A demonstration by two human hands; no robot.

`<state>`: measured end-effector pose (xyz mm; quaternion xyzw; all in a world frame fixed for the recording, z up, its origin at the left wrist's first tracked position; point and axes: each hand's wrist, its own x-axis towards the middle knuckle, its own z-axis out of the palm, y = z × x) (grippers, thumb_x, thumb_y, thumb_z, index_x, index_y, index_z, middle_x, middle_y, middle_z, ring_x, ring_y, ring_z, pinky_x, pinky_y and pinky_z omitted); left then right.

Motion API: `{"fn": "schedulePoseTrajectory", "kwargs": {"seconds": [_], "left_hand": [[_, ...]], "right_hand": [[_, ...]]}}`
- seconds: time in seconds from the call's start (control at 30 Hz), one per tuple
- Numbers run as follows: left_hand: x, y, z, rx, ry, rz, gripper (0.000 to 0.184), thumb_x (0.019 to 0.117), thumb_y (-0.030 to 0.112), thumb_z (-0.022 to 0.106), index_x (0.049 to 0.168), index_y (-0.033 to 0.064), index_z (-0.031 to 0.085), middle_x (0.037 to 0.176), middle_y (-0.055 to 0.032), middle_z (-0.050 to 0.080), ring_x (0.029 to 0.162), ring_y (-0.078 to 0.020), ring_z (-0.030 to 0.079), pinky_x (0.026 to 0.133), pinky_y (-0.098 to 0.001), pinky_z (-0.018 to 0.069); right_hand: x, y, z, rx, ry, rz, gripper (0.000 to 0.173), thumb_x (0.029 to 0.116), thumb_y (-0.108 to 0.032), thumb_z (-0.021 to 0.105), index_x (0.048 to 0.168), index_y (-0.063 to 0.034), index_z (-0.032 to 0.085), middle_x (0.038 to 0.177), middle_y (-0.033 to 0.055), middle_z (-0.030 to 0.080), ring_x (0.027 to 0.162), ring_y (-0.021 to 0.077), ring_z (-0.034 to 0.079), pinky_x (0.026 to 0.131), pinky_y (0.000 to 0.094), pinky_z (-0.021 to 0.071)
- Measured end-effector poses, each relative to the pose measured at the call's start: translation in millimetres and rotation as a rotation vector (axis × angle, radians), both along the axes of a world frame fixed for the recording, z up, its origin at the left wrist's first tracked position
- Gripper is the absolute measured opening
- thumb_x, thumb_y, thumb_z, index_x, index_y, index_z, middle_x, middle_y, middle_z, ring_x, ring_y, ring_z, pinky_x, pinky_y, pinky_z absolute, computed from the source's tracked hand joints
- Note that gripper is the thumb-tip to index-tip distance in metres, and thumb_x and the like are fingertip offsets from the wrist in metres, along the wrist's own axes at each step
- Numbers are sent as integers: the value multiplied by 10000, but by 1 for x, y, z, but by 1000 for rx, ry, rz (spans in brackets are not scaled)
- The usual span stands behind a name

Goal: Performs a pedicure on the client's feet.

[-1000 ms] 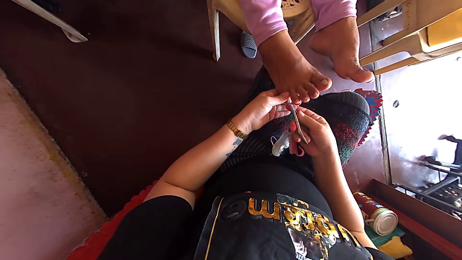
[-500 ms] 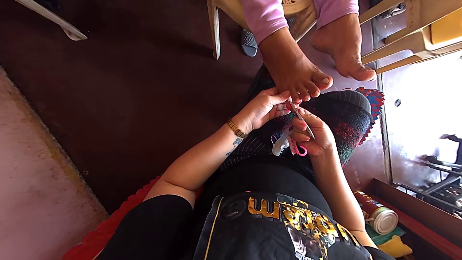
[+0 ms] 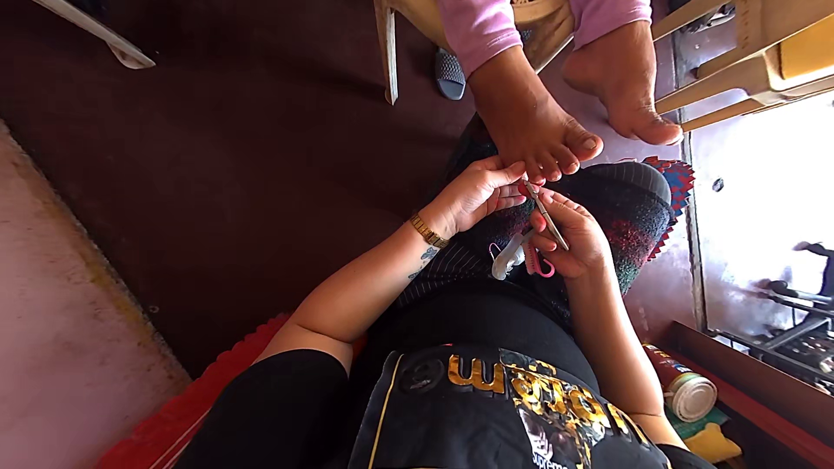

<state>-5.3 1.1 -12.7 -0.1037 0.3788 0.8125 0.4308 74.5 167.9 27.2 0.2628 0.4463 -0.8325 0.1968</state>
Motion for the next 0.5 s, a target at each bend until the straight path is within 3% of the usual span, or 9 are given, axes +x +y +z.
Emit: {"fn": "schedulePoseTrajectory", "kwargs": {"seconds": [0.1, 0.33, 0.5], "left_hand": [[0, 0, 0, -4, -3, 4, 163, 1072, 120, 486, 1193, 55, 573, 1048, -75, 687, 936, -172, 699, 892, -339, 584], [0, 0, -2, -1, -2, 1, 185, 1072, 127, 491, 1225, 48, 559, 1065, -83, 680, 946, -177, 698, 901, -346, 582], [0, 0, -2, 4, 4, 5, 149, 1075, 121, 479, 1174, 58, 569, 1029, -71, 683, 930, -171, 697, 895, -342, 582]], "right_hand": [[0, 2, -1, -19, -2, 15, 284, 1105, -159, 392, 1188, -41, 637, 635, -12, 559, 414, 10, 462, 382, 136, 411], [-1, 2, -1, -44, -27, 4, 284, 1109, -176, 397, 1179, -32, 631, 673, 16, 602, 420, 15, 494, 380, 136, 430], [-1, 4, -3, -76, -20, 1, 282, 1106, -171, 402, 1177, -37, 640, 644, 4, 573, 417, 15, 482, 381, 136, 421]]}}
